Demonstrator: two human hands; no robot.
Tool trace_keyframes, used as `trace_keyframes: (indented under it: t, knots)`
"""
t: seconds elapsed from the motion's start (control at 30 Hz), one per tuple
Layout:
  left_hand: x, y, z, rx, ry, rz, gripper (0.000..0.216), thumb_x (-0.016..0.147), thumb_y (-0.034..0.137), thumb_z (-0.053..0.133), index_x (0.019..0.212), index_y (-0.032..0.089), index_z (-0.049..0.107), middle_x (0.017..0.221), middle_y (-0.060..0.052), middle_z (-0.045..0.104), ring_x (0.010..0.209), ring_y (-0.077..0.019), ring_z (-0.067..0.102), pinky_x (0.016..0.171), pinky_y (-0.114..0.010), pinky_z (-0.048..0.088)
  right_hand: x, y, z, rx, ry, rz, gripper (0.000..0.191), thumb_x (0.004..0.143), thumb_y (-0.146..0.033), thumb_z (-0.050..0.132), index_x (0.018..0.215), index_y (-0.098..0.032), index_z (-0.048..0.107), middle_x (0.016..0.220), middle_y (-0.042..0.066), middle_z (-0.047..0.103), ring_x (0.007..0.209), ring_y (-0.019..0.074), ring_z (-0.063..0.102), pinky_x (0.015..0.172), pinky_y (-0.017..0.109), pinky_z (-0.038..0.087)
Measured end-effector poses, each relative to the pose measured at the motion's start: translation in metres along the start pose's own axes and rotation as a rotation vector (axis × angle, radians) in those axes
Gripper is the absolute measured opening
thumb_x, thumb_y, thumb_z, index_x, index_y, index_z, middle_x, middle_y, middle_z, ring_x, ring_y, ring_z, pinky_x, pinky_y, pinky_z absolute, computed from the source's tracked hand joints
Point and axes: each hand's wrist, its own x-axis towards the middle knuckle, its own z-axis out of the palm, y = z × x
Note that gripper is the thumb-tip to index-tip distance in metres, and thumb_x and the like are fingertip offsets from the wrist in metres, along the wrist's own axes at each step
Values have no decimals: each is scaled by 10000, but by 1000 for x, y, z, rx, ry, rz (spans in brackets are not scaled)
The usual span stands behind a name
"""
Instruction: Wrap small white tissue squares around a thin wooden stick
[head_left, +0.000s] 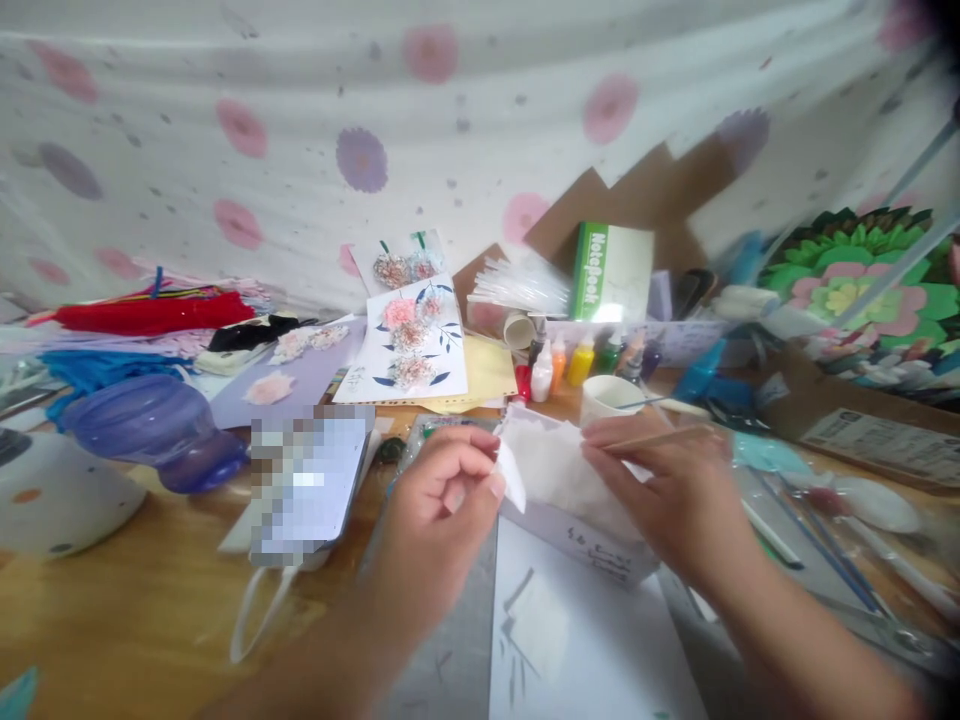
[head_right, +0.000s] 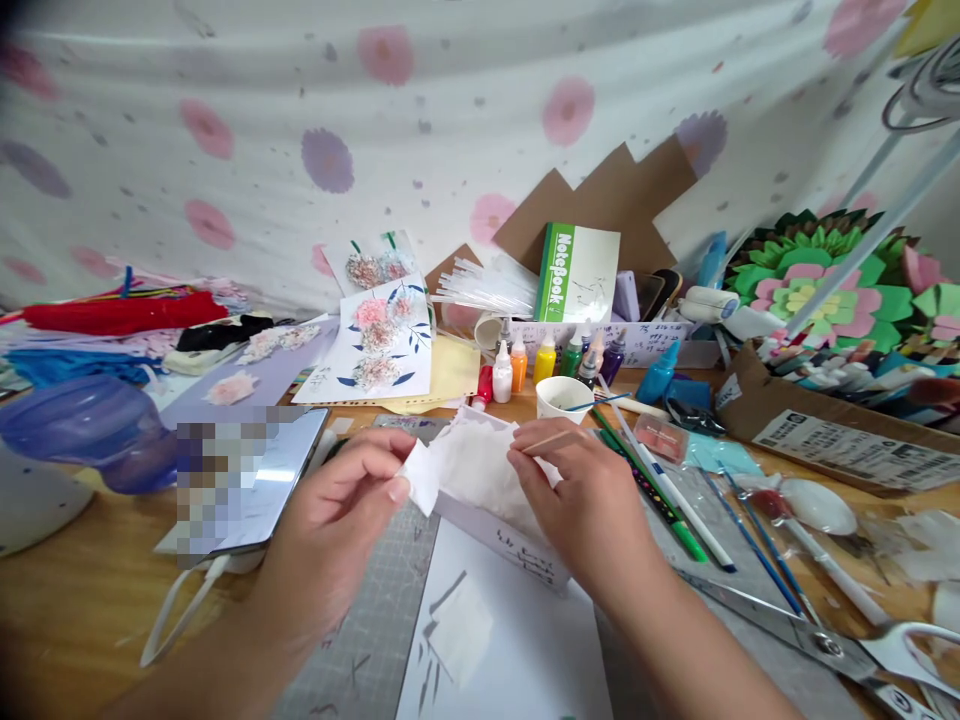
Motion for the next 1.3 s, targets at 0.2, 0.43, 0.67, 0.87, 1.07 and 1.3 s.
trace_keyframes:
  t: [0.2,0.43,0.67,0.87,1.07,1.3]
  knots:
    - [0,6,5,201,17,189,131,825,113,594,737,209,613,994,-12,578,956,-165,599,856,-324,461,-5,-30,-4,164,19,37,91,858,-194,674,839,-238,751,908,38,771,934,191,711,833,307,586]
    - [-2,11,8,350,-10,376,146,837,66,613,757,185,638,960,-22,573,905,-131,603,816,-256,476,-14,-50,10,527,-29,156,143,858,-176,696,844,-283,789,832,-19,795,930,136,709,852,217,580]
    - [-2,9,8,347,-16,420,143,843,70,636,746,175,641,925,-14,566,862,-111,598,780,-216,479,-14,-50,10,522,-41,167,162,828,-136,704,804,-273,786,813,-16,785,887,140,719,818,223,590]
    - [0,8,7,244,-41,258,123,841,126,634,742,199,642,922,-8,586,876,-133,604,802,-263,475,-13,-38,10,445,25,166,168,851,-133,665,819,-268,760,851,-4,773,886,163,722,777,267,605]
    - [4,2,3,166,9,11,127,842,208,603,719,205,636,978,-32,594,937,-187,601,777,-315,469,-2,-2,9,68,-14,116,106,835,-191,664,760,-222,732,818,43,775,775,218,732,662,337,601]
    - [5,2,5,225,49,168,106,822,162,627,722,196,642,926,-28,601,893,-177,624,807,-326,487,-1,-17,-7,114,66,112,71,834,-203,697,814,-256,740,1025,45,749,1047,238,669,940,424,518]
